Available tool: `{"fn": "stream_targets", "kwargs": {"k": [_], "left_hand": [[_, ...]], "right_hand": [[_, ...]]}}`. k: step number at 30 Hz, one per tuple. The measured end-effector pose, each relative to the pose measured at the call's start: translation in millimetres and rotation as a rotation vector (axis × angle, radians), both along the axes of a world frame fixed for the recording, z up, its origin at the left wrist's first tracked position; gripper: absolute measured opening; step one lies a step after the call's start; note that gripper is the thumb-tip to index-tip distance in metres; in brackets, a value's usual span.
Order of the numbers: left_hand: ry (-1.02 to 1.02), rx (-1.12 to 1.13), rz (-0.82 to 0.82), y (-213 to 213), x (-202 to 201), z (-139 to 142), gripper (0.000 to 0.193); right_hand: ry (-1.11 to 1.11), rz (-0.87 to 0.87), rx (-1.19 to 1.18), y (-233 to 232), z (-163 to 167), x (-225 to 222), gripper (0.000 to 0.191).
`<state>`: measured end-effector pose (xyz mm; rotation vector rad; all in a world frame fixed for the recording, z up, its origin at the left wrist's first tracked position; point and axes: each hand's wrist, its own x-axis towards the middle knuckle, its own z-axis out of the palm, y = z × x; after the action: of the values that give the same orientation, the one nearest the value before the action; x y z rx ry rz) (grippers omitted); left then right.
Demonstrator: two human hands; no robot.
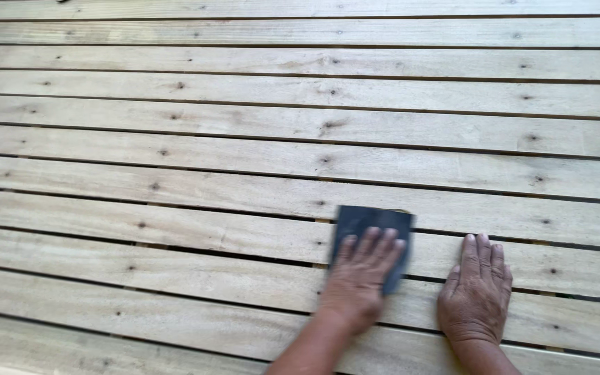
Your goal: The person sands the slatted wooden surface of a large frame using a sheet of dark sandpaper, rubbing it back and forth across the planks while steadying the panel with the other hand. A second person sands another section with lighter sandpaper and at one point uses a hammer on the frame.
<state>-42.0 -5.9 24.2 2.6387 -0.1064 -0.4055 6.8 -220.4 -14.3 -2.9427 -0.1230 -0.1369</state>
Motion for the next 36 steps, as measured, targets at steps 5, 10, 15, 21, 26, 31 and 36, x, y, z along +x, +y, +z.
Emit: {"fn": "stream_targets", "kwargs": {"k": [5, 10, 15, 21, 26, 31, 36], "left_hand": [[-0.073, 0.556, 0.387, 144, -27, 12, 0.075], [-0.041, 0.346, 0.710, 114, -4, 10, 0.083], [0.133, 0.111, 0.098, -19, 11, 11, 0.096], [0.070, 0.258, 0.103, 85, -10, 18, 0.077], [0.116, 0.362, 0.691, 156, -5, 21, 0.076], [0.162, 0.191, 0.403, 45, 18, 19, 0.087], [0.079, 0.137, -0.078, 22, 6, 4, 0.080]], "right_hand": [[0.051, -0.022, -0.021, 3, -4, 0, 0.063], [0.018, -0.001, -0.020, 6, -3, 4, 0.067], [0.045, -0.028, -0.010, 5, 2, 1, 0.065], [0.019, -0.020, 0.018, 4, 3, 0, 0.065], [0.011, -0.019, -0.007, 7, 6, 0, 0.070], [0.024, -0.013, -0.028, 8, 6, 2, 0.073], [0.053, -0.030, -0.088, 2, 1, 2, 0.073]]}}
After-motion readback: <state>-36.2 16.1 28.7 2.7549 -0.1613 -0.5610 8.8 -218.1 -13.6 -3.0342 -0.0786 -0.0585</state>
